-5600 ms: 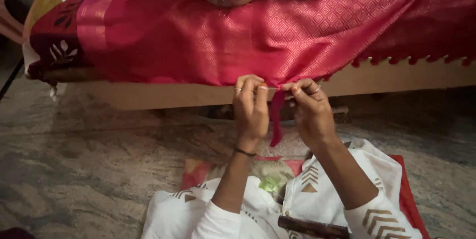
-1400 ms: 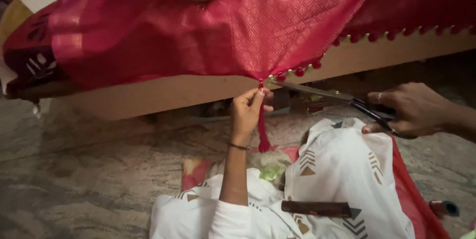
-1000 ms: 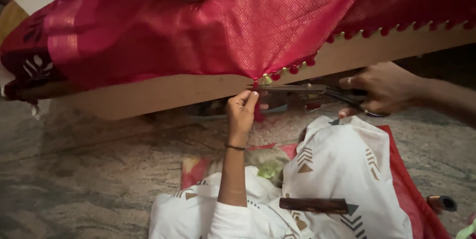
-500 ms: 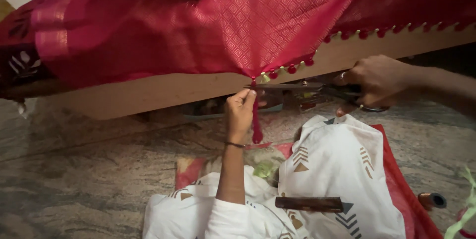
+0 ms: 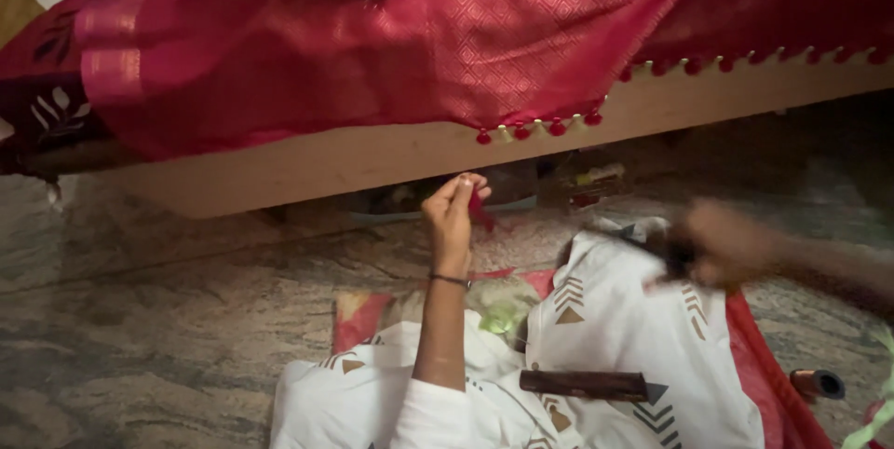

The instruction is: Trimming and preparing decorative tassels on a saree using thread and scissors.

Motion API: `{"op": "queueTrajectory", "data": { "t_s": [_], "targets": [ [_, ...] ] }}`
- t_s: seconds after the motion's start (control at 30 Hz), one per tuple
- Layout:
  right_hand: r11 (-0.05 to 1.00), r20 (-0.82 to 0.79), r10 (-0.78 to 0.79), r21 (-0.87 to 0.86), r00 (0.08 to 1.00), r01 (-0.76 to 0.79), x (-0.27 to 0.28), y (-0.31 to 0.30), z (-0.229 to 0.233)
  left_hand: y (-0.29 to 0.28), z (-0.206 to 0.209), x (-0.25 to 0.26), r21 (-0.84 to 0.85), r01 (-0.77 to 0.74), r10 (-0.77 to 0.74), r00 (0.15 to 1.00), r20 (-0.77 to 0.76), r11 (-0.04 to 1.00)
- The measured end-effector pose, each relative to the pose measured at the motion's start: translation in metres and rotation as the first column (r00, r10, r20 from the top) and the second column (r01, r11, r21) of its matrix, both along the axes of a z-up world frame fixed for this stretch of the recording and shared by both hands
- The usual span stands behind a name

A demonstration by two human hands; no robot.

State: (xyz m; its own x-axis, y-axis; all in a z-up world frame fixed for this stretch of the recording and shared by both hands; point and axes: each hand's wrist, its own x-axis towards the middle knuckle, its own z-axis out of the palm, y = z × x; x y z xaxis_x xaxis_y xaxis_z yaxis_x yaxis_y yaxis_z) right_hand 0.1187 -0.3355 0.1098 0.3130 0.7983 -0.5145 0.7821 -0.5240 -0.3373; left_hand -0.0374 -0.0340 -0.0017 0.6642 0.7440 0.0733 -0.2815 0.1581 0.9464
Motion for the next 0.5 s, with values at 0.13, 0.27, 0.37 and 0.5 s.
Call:
{"op": "queueTrajectory", "data": {
  "t_s": [0.13,0.27,0.37,0.5],
  "targets": [
    [0.997,-0.427,0.065,-0.008,0.902,-0.076,-0.054,-0.08,-0.115,0.002,-0.014,-0.01,-0.153,0.035,-0.016,0.993,0.121,0.988],
    [0.904,-0.499,0.367,-0.008,0.785,-0.428,-0.096,-0.095,-0.158,-0.019,-0.004,-0.009,-0.222,0.107,-0.08,0.989,0.127,0.969],
    [0.932,-0.384,0.311,-0.058,0.869,-0.358,-0.087,-0.053,-0.18,-0.037,0.013,-0.012,-0.223,0.161,-0.126,0.979,0.162,0.961],
    [0.729,-0.018,0.01,0.684,1.0,0.005,-0.071,0.056,-0.142,-0.055,0.059,-0.023,-0.29,0.225,-0.19,0.971,0.146,0.93]
  ]
}}
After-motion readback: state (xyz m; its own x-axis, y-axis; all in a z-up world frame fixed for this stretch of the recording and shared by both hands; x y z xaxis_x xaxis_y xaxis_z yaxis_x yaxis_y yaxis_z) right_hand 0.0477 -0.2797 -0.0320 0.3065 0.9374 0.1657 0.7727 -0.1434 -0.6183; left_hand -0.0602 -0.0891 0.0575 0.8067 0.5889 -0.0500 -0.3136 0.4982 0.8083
